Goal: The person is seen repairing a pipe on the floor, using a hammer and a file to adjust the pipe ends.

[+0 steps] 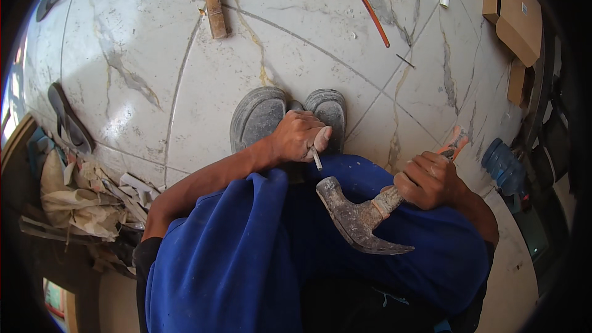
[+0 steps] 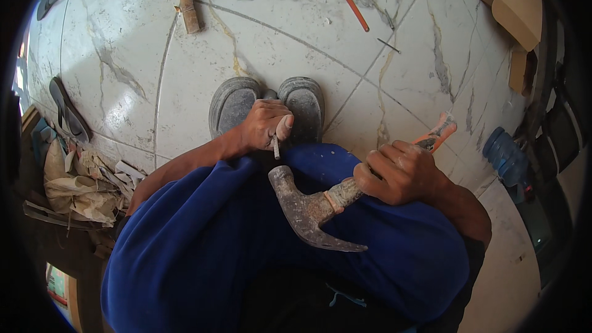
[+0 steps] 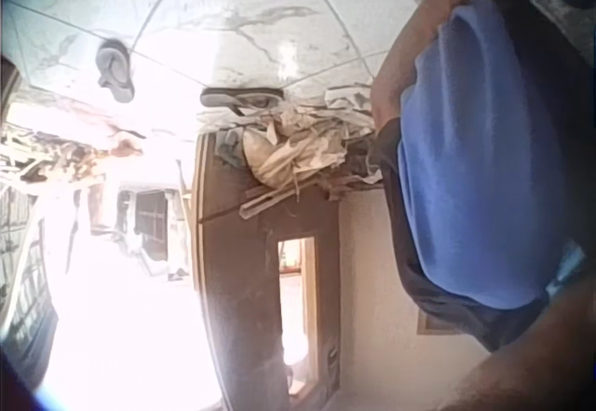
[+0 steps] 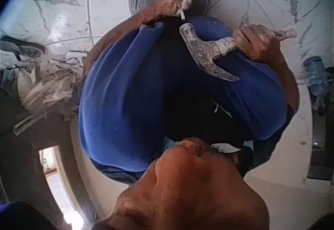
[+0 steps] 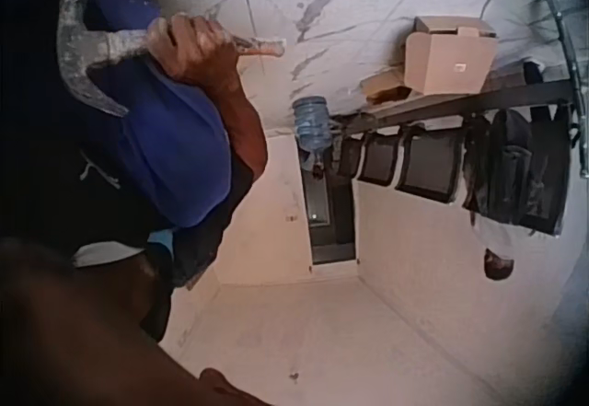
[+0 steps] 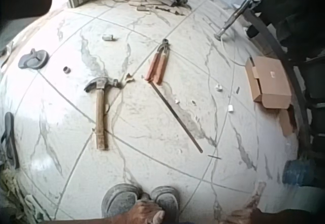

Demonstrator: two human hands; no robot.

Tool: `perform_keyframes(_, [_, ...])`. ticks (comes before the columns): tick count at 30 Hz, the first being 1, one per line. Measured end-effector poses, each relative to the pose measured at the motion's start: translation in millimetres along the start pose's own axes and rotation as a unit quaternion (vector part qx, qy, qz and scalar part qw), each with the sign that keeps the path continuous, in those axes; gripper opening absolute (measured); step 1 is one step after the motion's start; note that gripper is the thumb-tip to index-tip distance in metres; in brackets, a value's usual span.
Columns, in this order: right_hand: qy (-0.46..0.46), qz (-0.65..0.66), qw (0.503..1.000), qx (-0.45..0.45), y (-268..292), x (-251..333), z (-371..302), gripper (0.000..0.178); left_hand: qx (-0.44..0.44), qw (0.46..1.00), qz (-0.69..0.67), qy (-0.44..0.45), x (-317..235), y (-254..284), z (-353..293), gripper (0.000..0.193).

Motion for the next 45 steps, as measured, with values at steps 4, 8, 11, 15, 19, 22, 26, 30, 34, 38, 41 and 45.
perform_keyframes(4, [-0.005,0.097,0.994,-0.057,4,2,1,0.016,-0.006,1.000,0.009,-0.015,-2,0,-1,0.026])
perform_keyframes(8, [-0.035,0.013,0.999,-0.021,-15,-9,-8,0.020,-0.009,1.000,0.010,-0.006,0,0,-2,0.027])
perform_keyframes(11, [-0.061,0.036,0.995,-0.068,-13,-12,-16,0.025,0.009,1.000,0.019,-0.009,3,1,-5,0.025])
perform_keyframes(15, [-0.253,0.088,0.938,-0.220,-31,-41,-56,0.032,-0.018,0.994,-0.038,0.102,8,14,-7,0.038])
perform_keyframes(19, [-0.485,0.093,0.810,-0.317,-83,-66,-104,0.029,0.069,0.965,0.230,0.107,2,31,-8,0.066])
perform_keyframes(22, [-0.584,0.064,0.739,-0.329,-116,-80,-118,0.026,0.145,0.926,0.348,0.024,15,27,-24,0.056])
perform_keyframes(26, [-0.626,0.034,0.707,-0.328,-147,-88,-135,0.027,0.108,0.955,0.265,0.071,18,35,-18,0.038])
perform_keyframes(30, [-0.618,-0.032,0.713,-0.329,-158,-93,-150,0.034,0.079,0.978,0.187,0.044,1,43,5,0.030])
perform_keyframes(34, [-0.596,-0.070,0.736,-0.313,-166,-101,-152,0.039,0.045,0.989,0.059,0.131,0,50,8,0.030])
perform_keyframes(38, [-0.581,-0.091,0.755,-0.290,-161,-100,-143,0.039,0.005,0.988,-0.020,0.150,-8,51,8,0.030])
perform_keyframes(41, [-0.565,-0.133,0.775,-0.251,-156,-99,-139,0.037,0.006,0.987,0.004,0.162,-12,52,3,0.033])
perform_keyframes(45, [-0.522,-0.206,0.807,-0.183,-141,-100,-128,0.033,0.001,0.987,0.013,0.160,-21,50,10,0.033])
Point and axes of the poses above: each hand's wrist, its own z-axis towards the middle knuckle, its own y-axis out of the back of the hand, x = y × z, the point moved 6 cm from there along z, towards the middle knuckle, and after that the axes turned 10 degrees about -x, right-handed, at the moved point
